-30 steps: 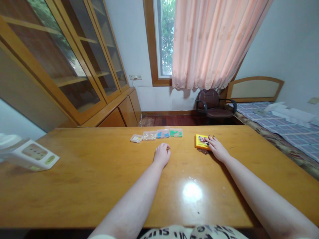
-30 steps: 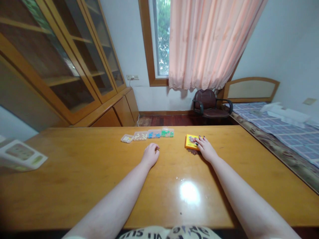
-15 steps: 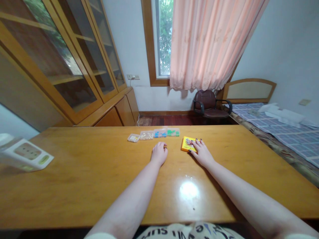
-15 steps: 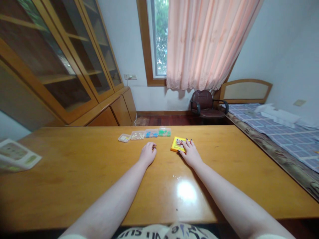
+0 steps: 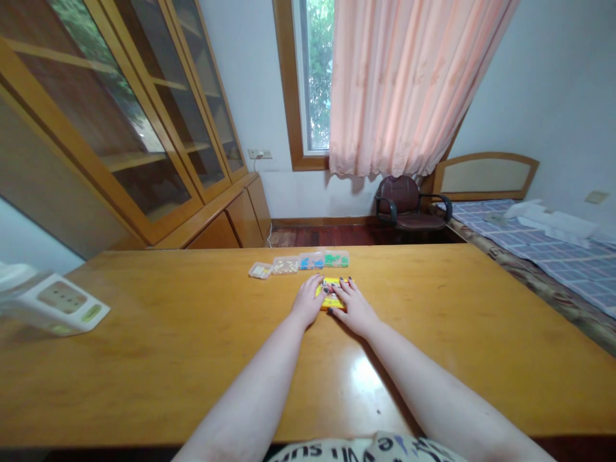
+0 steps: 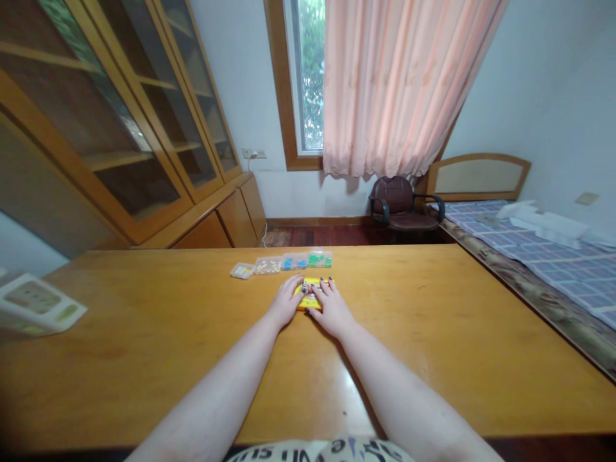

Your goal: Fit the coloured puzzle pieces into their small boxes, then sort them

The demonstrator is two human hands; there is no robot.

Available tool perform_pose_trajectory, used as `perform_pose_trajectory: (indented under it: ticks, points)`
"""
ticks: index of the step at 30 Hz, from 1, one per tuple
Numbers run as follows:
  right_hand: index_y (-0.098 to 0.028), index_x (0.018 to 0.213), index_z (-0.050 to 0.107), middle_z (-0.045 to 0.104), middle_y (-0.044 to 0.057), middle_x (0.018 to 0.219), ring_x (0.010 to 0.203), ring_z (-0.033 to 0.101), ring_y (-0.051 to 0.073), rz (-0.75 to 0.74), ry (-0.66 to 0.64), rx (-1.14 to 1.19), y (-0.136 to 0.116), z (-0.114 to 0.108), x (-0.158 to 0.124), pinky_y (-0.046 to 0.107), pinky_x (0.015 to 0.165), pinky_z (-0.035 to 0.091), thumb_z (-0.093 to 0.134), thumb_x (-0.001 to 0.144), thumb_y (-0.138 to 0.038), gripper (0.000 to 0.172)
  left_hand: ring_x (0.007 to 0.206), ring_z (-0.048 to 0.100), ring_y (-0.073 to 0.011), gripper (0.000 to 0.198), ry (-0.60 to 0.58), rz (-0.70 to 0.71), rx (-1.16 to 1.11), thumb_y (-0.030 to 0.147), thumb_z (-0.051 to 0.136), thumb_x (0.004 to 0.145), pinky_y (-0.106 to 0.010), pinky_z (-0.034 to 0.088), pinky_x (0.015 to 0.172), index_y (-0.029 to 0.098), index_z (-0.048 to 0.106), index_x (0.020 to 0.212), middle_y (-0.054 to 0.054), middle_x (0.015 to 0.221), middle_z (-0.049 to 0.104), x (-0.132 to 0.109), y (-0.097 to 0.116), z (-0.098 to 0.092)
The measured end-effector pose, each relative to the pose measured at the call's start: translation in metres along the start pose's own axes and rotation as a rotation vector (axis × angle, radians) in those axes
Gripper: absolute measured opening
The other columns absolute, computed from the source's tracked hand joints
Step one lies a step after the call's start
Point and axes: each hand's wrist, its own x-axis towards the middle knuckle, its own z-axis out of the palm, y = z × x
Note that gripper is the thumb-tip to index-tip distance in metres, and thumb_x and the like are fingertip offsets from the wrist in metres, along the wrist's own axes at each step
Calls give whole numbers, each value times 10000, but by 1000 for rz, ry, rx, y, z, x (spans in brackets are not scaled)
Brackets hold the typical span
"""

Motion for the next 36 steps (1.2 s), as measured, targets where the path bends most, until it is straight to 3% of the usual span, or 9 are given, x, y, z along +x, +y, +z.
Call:
perform_pose_trajectory:
  ticks: [3,6,8,16,25,31,36]
  points:
    - [-204,1368,409,335,120,1447,1372,179,299,-67,-57,60,8,-8,-1,494,1095,216,582,786,-451,656,1349,267,-235,548,-122,-2,10,342,501,833,-424,222,1112,203,382,1350,-108,1451,321,-2,-4,-8]
    - [-175,1367,406,324,147,1447,1366,209,285,-109,-92,133,20,-13,0,486,1097,220,605,766,-431,683,1389,127,-305,861,-269,3,45,427,656,703,-482,176,1113,234,229,1425,-116,1518,136,-6,-5,-17]
    - [-165,1367,402,278,159,1465,1366,213,281,-101,-87,171,26,-13,1,473,1097,228,628,742,-407,707,1388,109,-325,972,-309,17,57,447,702,643,-499,157,1115,249,180,1439,-109,1520,128,-7,-5,-21]
    - [-141,1392,335,178,196,1489,1377,165,292,-10,-58,195,28,-15,0,463,1092,227,673,677,-372,824,1377,184,-275,935,-328,70,5,348,709,622,-432,202,1127,218,247,1424,-102,1493,220,-6,-6,-27]
    - [-117,1386,340,254,192,1466,1353,245,293,37,-53,293,29,-15,1,444,1093,244,663,680,-372,818,1360,252,-260,804,-268,30,-39,357,671,683,-397,228,1123,225,325,1397,-99,1504,202,-6,-5,-30]
    - [-185,1352,386,387,109,1413,1308,347,243,125,92,497,32,-11,4,435,1101,248,567,721,-224,657,1270,400,-245,554,-156,60,-175,370,576,783,-408,285,1094,194,459,1295,-100,1365,451,-1,-9,-26]
    - [-194,1258,419,500,106,1301,1207,471,231,232,203,624,32,-1,9,403,1039,356,638,643,-174,654,1094,546,-234,471,11,11,-366,374,608,756,-405,412,970,178,470,1161,-113,1193,561,5,-18,-12]
